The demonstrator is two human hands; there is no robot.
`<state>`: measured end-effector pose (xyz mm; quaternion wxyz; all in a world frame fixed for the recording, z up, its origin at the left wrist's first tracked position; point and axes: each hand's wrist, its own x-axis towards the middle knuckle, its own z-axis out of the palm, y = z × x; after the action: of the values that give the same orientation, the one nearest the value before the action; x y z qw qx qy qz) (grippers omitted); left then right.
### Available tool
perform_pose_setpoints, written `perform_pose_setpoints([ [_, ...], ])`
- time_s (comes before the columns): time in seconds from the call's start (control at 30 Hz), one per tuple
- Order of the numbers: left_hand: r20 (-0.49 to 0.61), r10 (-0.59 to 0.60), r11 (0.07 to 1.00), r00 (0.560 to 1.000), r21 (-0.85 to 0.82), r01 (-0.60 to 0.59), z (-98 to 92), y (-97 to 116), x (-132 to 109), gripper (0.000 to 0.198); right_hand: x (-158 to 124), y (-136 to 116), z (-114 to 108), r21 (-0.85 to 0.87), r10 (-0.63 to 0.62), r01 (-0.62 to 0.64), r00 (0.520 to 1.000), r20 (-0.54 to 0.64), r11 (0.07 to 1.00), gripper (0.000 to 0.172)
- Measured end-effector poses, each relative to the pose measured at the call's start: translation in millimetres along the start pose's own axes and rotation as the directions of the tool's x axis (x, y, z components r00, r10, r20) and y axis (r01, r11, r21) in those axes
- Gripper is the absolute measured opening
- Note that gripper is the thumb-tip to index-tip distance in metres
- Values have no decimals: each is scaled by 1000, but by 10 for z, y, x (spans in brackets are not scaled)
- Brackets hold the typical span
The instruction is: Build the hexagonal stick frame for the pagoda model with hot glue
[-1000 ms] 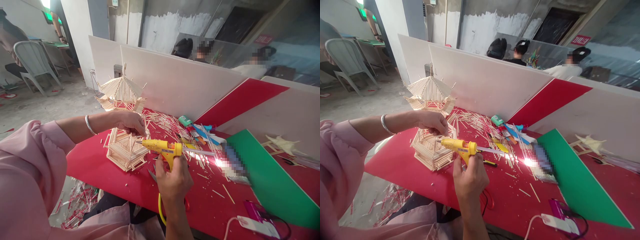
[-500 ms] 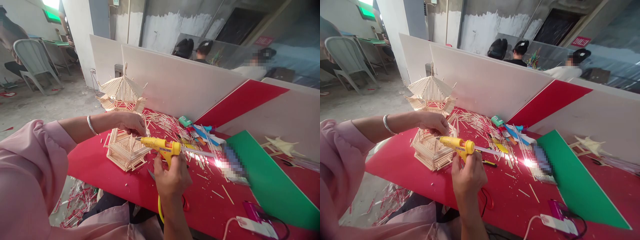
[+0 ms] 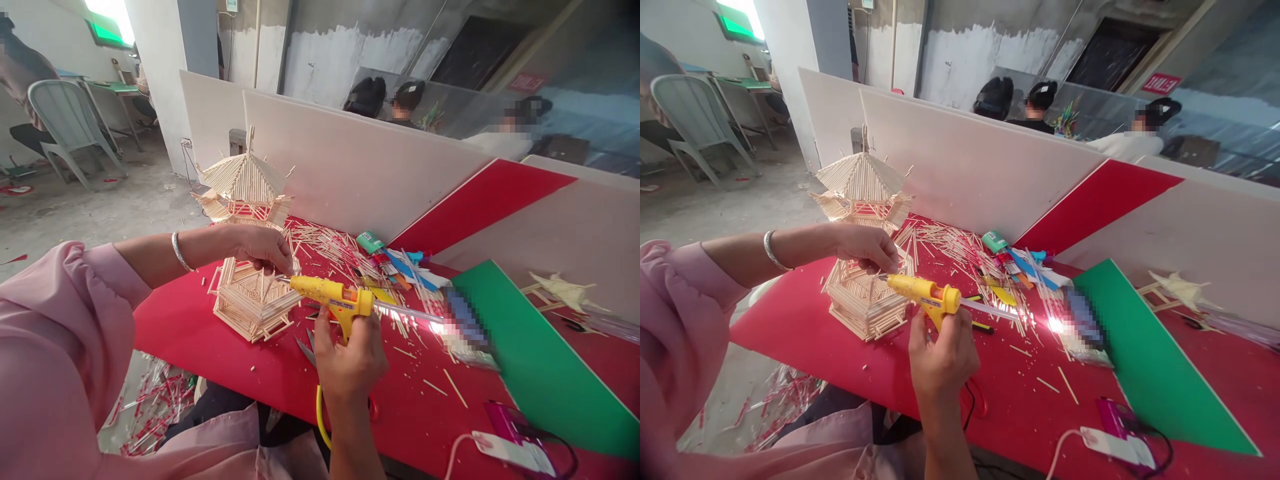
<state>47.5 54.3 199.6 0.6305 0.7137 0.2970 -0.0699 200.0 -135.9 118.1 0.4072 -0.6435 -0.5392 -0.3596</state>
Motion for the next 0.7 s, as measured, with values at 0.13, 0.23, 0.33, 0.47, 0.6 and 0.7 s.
perform_pose_setpoints([
  [0.13,-21,-6,1000,1000,12,6,5,-19,-25,23,-3,-7,-16,26,8,-8,1000,24,1000,24],
  [0.23,-50,-12,1000,999,21,13,10,-36,-40,25,-19,-3,-23,29,14,-15,999,36,999,23],
  [0.33,-53,-13,1000,998,8,13,20,-29,-42,24,-24,-1,-29,36,12,-13,999,34,999,24],
  [0.47,-38,-14,1000,999,-9,14,23,-2,-28,21,-20,-3,-40,51,17,-19,999,43,998,24],
  [0.6,-23,15,1000,1000,1,-15,21,0,-15,20,-29,1,-47,52,28,-30,999,46,998,22],
  [0.7,-21,26,999,999,22,-25,27,1,-21,20,-45,5,-50,43,33,-35,998,57,998,22],
])
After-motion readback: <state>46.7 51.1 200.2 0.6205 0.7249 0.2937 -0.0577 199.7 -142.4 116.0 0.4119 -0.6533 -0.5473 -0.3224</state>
